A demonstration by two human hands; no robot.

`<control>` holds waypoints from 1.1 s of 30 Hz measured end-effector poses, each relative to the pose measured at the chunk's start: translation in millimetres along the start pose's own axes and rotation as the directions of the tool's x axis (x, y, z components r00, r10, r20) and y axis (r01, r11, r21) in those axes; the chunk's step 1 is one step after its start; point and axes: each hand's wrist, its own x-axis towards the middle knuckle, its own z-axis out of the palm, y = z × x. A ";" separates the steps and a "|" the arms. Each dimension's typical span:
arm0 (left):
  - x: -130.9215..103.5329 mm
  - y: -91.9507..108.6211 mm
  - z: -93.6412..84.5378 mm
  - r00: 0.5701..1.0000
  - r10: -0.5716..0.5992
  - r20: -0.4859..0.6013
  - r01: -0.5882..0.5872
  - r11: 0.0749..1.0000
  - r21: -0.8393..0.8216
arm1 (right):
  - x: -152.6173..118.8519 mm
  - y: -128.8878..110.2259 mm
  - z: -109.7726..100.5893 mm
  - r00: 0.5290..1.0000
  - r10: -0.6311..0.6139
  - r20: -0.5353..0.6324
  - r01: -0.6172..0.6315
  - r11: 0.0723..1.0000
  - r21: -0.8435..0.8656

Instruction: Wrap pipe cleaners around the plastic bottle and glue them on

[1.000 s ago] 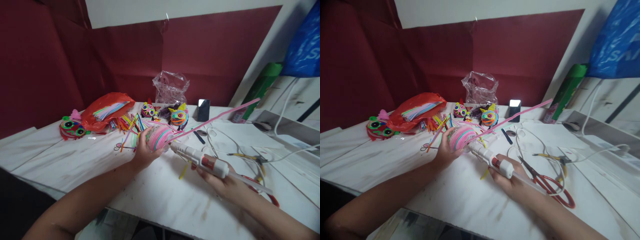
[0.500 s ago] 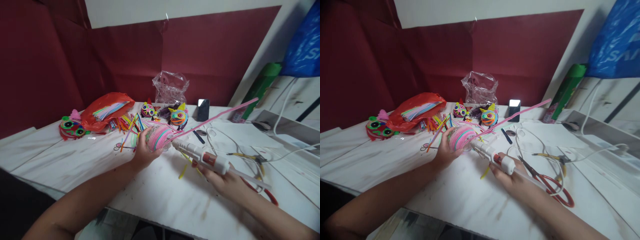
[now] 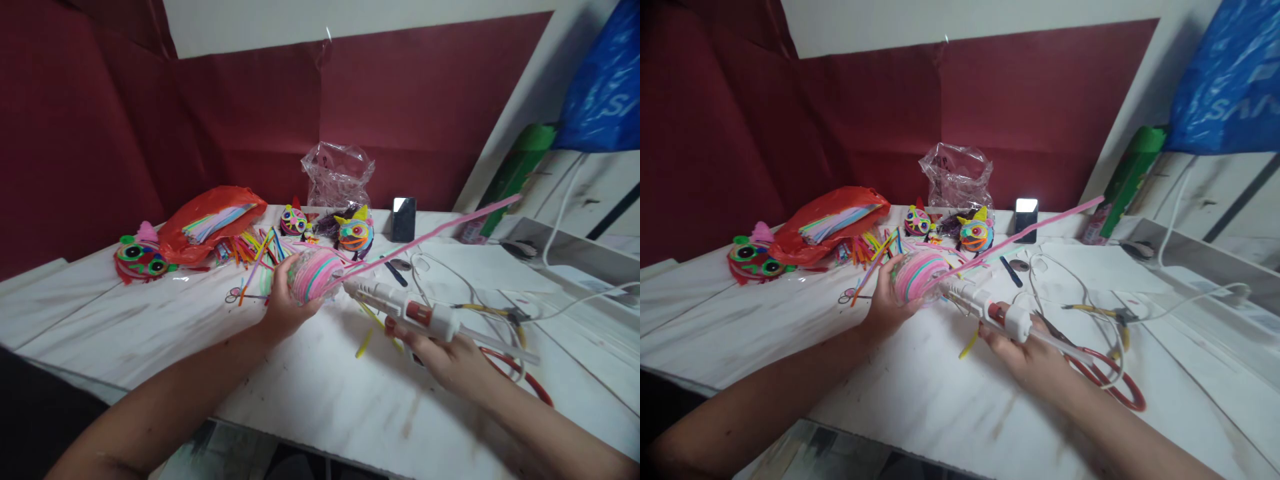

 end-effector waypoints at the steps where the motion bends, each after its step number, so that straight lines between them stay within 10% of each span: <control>1: 0.0 0.0 0.0 1.000 -0.002 0.011 0.001 1.000 0.006 | 0.0 -3.3 -1.2 1.000 0.000 0.021 0.000 1.000 0.000; 33: -0.5 0.6 -1.0 1.000 -0.017 0.023 0.017 1.000 0.026 | 1.4 3.7 2.7 0.999 0.011 -0.044 -0.010 1.000 0.013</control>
